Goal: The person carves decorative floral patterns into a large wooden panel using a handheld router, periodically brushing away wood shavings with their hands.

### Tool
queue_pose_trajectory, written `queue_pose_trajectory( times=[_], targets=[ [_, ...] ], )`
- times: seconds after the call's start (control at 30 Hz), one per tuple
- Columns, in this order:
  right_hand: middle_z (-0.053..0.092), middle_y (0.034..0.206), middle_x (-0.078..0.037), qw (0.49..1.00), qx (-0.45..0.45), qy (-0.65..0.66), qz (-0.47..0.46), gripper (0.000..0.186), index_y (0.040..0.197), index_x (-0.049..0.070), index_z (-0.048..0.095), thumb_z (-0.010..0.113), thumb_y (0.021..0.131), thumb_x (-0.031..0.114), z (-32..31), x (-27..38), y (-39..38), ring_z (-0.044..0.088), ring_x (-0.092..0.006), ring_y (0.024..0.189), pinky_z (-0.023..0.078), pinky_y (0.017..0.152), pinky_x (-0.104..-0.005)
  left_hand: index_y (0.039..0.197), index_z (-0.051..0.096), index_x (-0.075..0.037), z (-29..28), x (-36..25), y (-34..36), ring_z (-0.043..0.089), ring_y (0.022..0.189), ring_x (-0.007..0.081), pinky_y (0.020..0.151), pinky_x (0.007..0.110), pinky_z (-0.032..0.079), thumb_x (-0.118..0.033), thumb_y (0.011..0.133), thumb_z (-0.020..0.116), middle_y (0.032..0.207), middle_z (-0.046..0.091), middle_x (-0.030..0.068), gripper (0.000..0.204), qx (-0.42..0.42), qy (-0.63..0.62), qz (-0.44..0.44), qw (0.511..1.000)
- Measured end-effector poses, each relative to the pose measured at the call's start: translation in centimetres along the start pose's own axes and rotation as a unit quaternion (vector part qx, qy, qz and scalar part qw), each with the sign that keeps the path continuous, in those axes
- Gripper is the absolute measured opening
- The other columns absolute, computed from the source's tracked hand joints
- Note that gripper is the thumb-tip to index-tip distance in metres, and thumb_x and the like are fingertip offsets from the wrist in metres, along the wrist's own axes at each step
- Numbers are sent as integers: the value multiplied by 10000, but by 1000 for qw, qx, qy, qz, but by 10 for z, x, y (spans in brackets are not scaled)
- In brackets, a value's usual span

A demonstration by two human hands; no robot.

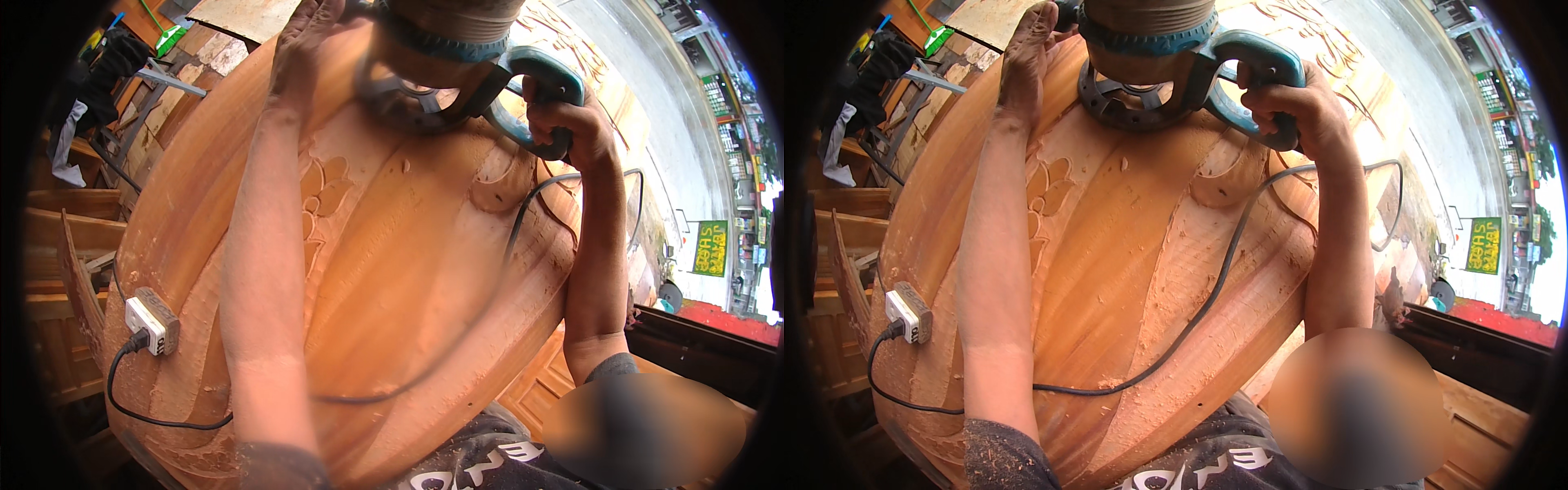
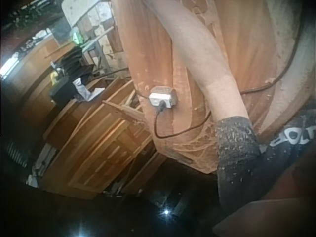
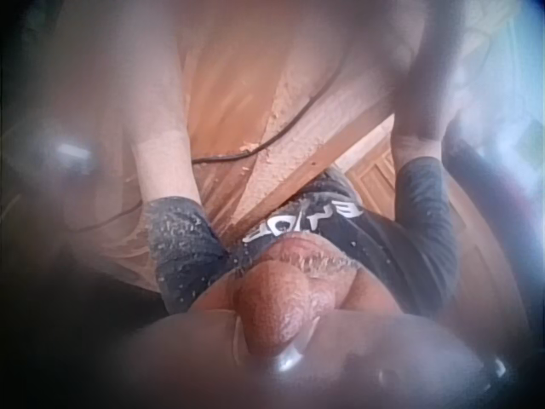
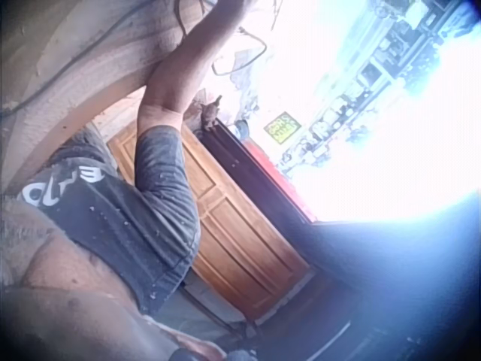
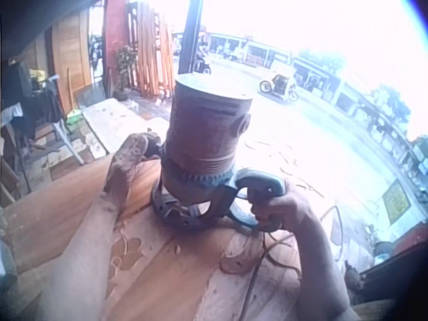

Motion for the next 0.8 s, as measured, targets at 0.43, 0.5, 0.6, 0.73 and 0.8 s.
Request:
queue_pose_trajectory(
  times=[0.43,0.5,0.6,0.73,0.8],
  targets=[
    [523,649,-12,1000,7,18,-9,201,956,16,672,712,795,130,-5,-2,0,491,-110,570,382,559,-281,1341,632,-97,0,7,3,628,1205,152,1078,367,469,-487,1102,542,1265,672,29,466,-7,-2,-14,1000],
    [523,647,-13,1000,12,17,-7,205,954,17,674,715,794,137,-5,-2,3,491,-110,568,383,557,-282,1340,632,-98,-1,10,5,629,1206,153,1084,368,466,-488,1101,545,1266,673,29,466,-14,-1,-17,1000],
    [527,640,-13,1000,8,14,-4,207,942,17,677,727,792,151,-7,-1,5,494,-110,560,381,551,-283,1339,632,-100,1,12,9,630,1209,154,1093,369,462,-489,1099,548,1267,673,28,465,-20,3,-23,1000],
    [525,629,-7,1000,8,19,0,192,932,11,688,727,796,141,-4,-2,9,493,-107,546,383,551,-281,1337,632,-101,-2,18,7,632,1211,155,1105,371,457,-490,1097,553,1269,673,28,464,-29,16,-33,999],
    [531,630,-9,1000,-3,10,-2,210,944,8,696,732,786,142,-6,-2,10,497,-107,545,385,551,-282,1336,632,-102,-4,19,8,632,1213,156,1111,372,455,-491,1096,555,1270,673,27,463,-31,19,-37,999]
  ],
)
Point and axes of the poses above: each hand's wrist, its own y-axis towards the middle knuckle, its own z-axis out of the palm, x = y × z, the point moved 4 cm from there along y, towards the middle knuckle
